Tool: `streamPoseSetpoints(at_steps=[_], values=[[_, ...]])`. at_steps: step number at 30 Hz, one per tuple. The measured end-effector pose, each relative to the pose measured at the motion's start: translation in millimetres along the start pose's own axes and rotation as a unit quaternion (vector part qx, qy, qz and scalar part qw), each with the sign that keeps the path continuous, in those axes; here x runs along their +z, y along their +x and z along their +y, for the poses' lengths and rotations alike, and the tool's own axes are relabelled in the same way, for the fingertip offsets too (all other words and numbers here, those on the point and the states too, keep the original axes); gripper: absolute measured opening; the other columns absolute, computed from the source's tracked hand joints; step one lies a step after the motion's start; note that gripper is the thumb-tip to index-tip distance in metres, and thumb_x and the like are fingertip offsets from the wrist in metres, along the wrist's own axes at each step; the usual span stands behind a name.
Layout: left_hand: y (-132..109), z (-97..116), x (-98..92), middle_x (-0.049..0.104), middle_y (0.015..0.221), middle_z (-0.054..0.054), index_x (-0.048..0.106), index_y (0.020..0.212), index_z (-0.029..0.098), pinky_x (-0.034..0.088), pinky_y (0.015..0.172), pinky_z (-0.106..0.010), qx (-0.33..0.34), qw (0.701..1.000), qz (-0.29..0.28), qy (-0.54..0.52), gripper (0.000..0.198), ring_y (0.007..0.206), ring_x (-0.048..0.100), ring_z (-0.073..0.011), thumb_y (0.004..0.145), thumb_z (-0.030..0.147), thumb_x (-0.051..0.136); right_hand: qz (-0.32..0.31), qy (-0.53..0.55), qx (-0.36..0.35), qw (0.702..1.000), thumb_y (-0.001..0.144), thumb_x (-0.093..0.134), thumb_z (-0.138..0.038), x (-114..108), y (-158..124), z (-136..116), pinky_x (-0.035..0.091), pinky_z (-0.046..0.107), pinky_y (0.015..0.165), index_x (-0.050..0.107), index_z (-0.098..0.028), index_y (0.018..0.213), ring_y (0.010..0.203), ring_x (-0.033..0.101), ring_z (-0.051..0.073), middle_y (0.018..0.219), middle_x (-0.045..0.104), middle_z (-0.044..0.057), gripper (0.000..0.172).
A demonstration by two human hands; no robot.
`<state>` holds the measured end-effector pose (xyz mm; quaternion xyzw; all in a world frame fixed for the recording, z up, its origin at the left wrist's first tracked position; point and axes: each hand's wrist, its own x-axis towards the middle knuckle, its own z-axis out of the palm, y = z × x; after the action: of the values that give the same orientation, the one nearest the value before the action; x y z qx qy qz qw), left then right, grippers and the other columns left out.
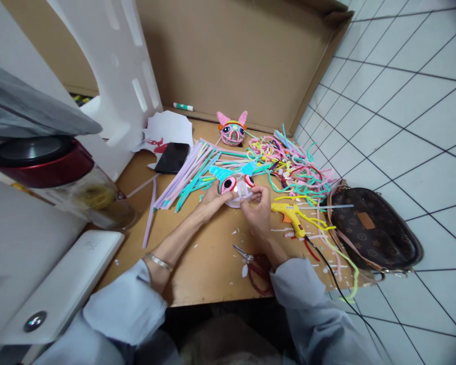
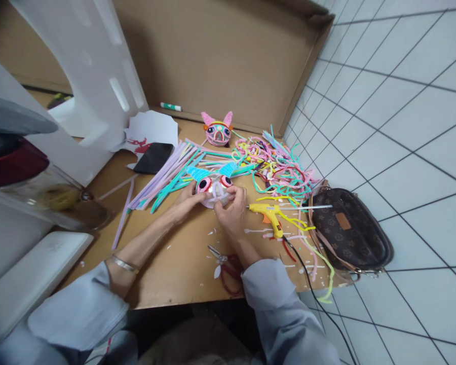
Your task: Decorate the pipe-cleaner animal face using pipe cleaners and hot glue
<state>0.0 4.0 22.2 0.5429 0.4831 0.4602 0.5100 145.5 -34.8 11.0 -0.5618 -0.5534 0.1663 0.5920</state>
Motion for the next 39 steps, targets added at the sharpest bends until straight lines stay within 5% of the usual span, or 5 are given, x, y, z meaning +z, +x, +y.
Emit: streamPoseSetpoints(at_steps=[12,21,39], values=[[1.3,3.0,-2.1,0.065,0.112,-0.009,0.054,0.113,0.015,0.045,0.102,-0.047,-0.024,0.999,-0.035,0.013,0.067,0.109,0.06,-0.0327,0.053,0.037,0.072,-0.003,0.046,0.029,0.999,0.07,0.061,-0.028,-0.8,1.7,3.6,0.045,0.032,0.078,0.049,-0.023,0.096,0.077,0.05,0.015,0.091,0.05,-0.001,0.029],[1.1,5.8,-1.1,0.066,0.101,-0.006,0.054,0.107,0.016,0.049,0.096,-0.046,-0.035,0.999,-0.028,0.028,0.061,0.098,0.062,-0.029,0.051,0.034,0.071,-0.002,0.039,0.033,0.999,0.069,0.065,-0.032,0.2,1.8,3.3,0.045,0.033,0.079,0.049,-0.023,0.095,0.077,0.049,0.015,0.092,0.05,-0.001,0.032],[2.1,0.8,-2.5,0.068,0.112,-0.006,0.055,0.114,0.016,0.047,0.1,-0.044,-0.014,0.999,-0.042,0.006,0.065,0.108,0.062,-0.0305,0.054,0.031,0.072,-0.004,0.041,0.031,0.999,0.068,0.066,-0.034,-0.6,2.5,3.8,0.044,0.034,0.079,0.049,-0.023,0.094,0.077,0.048,0.015,0.091,0.05,-0.002,0.033]])
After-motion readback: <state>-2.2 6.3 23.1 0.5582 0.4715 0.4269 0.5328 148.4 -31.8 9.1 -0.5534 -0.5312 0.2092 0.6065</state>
